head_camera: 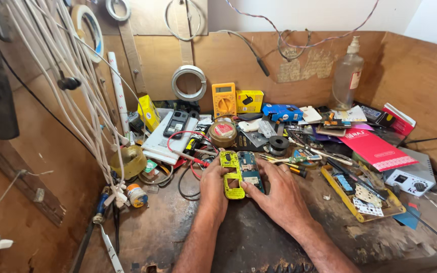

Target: The person uses a small metal tool to pry open the back cover of a yellow mobile phone. They remove the cover to reveal the internal circuit board and battery, then place the cover on the table. The person continues to manipulate the phone's internal components with the tool.

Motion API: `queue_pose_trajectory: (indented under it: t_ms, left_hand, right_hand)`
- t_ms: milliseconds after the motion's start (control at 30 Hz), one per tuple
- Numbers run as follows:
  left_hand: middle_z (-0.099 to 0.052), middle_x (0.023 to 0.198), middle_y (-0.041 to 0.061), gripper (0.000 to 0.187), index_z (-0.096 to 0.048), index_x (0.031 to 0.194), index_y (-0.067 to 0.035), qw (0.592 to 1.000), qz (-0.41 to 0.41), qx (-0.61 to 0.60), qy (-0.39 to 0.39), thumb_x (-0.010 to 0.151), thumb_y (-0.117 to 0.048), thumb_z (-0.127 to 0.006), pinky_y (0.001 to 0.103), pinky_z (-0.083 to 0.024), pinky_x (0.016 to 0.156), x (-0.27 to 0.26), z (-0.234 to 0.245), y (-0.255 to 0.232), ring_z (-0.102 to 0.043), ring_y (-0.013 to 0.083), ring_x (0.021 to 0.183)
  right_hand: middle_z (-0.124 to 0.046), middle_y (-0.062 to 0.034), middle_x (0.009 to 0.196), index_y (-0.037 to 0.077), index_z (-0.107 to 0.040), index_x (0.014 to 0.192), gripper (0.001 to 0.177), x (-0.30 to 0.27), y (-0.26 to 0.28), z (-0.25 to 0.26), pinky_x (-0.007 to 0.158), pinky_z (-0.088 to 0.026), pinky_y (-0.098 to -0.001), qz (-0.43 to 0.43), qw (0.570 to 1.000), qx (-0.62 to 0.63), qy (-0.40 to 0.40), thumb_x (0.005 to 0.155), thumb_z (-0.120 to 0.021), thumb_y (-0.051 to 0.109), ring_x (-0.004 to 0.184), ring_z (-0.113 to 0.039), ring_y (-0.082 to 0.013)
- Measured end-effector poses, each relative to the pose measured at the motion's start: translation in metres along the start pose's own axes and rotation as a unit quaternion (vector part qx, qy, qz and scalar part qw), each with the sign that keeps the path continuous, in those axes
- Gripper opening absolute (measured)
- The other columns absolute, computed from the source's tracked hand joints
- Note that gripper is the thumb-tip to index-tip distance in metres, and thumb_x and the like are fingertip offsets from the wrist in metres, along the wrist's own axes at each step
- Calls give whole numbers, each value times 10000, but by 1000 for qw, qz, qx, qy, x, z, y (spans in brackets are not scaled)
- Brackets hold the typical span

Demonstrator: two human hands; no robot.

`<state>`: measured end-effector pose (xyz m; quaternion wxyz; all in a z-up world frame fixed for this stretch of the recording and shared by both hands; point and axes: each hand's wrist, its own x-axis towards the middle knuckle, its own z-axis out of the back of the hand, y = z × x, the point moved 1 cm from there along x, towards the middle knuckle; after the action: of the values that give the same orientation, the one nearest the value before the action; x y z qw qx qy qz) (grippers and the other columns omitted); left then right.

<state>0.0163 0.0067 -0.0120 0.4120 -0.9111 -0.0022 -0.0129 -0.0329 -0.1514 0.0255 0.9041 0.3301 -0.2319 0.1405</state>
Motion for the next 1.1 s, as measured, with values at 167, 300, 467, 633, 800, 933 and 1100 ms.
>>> queue_pose_trajectory:
  t_ms: [167, 300, 467, 633, 800, 933, 1100]
  left_hand:
    - [-718, 1085, 97, 563, -643, 1311, -49, 998, 5, 6, -56, 819, -4, -372, 282, -553, 655, 4, 4, 3, -683, 179, 861]
    - [-727, 1022, 116, 541, -680, 1293, 1, 999, -40, 21, -17, 833, -5, -396, 277, -492, 574, 7, 5, 8, -647, 182, 779]
    - [-762, 998, 112, 407, -655, 1283, -4, 954, -153, 216, -142, 925, -51, -468, 284, -571, 669, 2, 7, 8, -728, 171, 829]
    - [-733, 1129, 137, 402, -640, 1354, 13, 875, -296, 321, -208, 971, -83, -565, 374, -567, 752, -14, -4, -9, -706, 210, 924]
    - [-773, 1028, 90, 390, -667, 1316, -6, 941, -185, 194, -205, 975, -160, -559, 343, -571, 713, -8, -21, -21, -710, 157, 828]
    - [-740, 1055, 161, 535, -648, 1232, 64, 873, -287, 344, -193, 795, -191, -821, 416, -559, 815, 15, -27, -29, -696, 257, 928]
    - [-637, 1072, 201, 507, -610, 1194, 49, 734, -312, 583, -153, 813, -228, -795, 503, -513, 869, 58, -38, -43, -634, 372, 1018]
  right_hand:
    - [-697, -74, 870, 97, -634, 1306, 638, 1, -4, 0, 665, -557, -343, -45, 998, 52, 9, 738, -855, 287, 747, -659, -180]
    - [-650, -40, 724, 104, -573, 1386, 695, 3, -8, 0, 566, -487, -304, -100, 989, 110, 28, 761, -848, 240, 631, -542, -119]
    - [-666, -24, 681, 49, -577, 1335, 652, 5, -13, -2, 556, -501, -292, -80, 993, 89, -3, 772, -842, 240, 603, -567, -103]
    - [-678, -54, 676, 36, -607, 1277, 580, 5, -13, -3, 544, -517, -313, -95, 993, 73, -7, 795, -824, 274, 586, -611, -124]
    - [-657, -75, 740, 60, -624, 1260, 563, 6, -11, -2, 628, -529, -380, -76, 997, 13, 4, 818, -794, 364, 678, -639, -206]
    - [-633, -110, 847, 70, -625, 1262, 568, 3, -12, -5, 765, -505, -431, -37, 999, -32, 12, 825, -775, 401, 837, -611, -273]
    - [-635, -125, 908, 61, -620, 1250, 576, 6, -7, -2, 825, -494, -440, -26, 999, -39, 10, 828, -773, 421, 905, -608, -290]
